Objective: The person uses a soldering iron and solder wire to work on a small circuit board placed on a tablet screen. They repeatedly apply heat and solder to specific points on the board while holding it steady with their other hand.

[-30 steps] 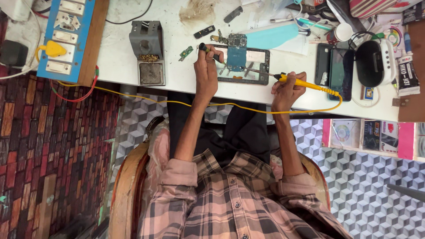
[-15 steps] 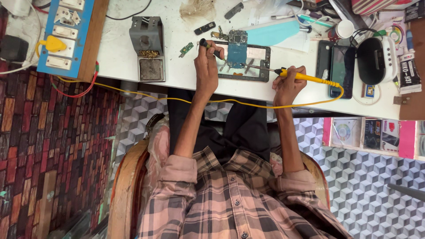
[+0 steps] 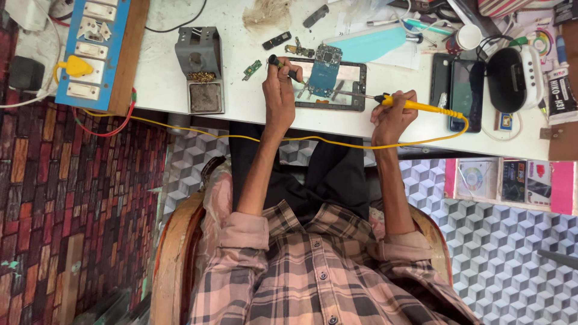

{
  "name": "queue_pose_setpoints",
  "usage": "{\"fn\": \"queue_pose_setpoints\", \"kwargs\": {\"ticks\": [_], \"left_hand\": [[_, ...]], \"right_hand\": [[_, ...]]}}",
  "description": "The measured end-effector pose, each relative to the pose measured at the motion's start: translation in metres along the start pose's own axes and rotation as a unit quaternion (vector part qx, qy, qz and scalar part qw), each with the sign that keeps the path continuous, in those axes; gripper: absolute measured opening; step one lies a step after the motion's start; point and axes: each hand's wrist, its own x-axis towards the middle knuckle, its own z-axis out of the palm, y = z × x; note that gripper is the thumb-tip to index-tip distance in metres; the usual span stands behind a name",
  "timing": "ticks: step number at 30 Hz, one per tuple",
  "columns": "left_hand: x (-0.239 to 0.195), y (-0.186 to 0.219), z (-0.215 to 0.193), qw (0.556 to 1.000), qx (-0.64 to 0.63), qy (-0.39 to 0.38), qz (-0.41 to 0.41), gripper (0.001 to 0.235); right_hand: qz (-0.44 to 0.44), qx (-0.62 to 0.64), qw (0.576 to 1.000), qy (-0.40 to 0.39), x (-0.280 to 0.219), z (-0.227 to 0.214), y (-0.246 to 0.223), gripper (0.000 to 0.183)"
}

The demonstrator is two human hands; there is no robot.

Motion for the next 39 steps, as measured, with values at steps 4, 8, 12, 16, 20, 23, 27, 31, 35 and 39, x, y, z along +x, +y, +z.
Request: {"fn": "queue_pose_setpoints", "kwargs": {"ticks": [4,8,12,16,20,23,27,31,35,39], "left_hand": [[0.0,-0.003,-0.001,1.0,-0.015,-0.012,0.015,0.029],[0.0,-0.003,-0.001,1.0,0.005,-0.005,0.015,0.03],[0.0,-0.003,-0.001,1.0,0.006,-0.003,0.0,0.03],[0.0,-0.002,-0.001,1.0,-0.007,-0.005,0.025,0.029],[0.0,0.0,-0.001,1.0,0.011,-0.001,0.019,0.029],[0.002,0.0,-0.001,0.999,0.012,-0.01,0.029,0.027],[0.0,-0.004,-0.002,0.999,0.019,-0.008,0.034,0.025],[-0.001,-0.009,-0.001,0.999,0.009,-0.018,0.038,0.025],[0.001,-0.01,-0.002,0.998,0.014,-0.022,0.058,0.025],[-0.001,-0.009,-0.003,0.998,0.022,-0.024,0.057,0.026]], "right_hand": [[-0.004,0.021,1.0,-0.013,0.002,-0.001,0.0,0.026],[-0.021,-0.003,0.999,-0.028,-0.001,0.0,0.002,0.025],[-0.029,-0.003,0.999,-0.027,-0.001,-0.001,0.003,0.026],[-0.029,0.01,0.999,-0.027,-0.001,-0.003,0.005,0.026],[-0.027,0.015,0.999,-0.026,0.0,-0.003,0.006,0.026],[-0.036,0.003,0.999,-0.032,0.001,-0.002,0.003,0.025],[-0.07,-0.02,0.996,-0.043,-0.007,0.003,-0.002,0.024],[-0.08,-0.041,0.994,-0.057,-0.018,0.009,-0.015,0.024],[-0.103,-0.08,0.987,-0.094,-0.021,0.019,-0.031,0.024],[-0.125,-0.187,0.966,-0.126,-0.011,0.027,-0.048,0.023]]}}
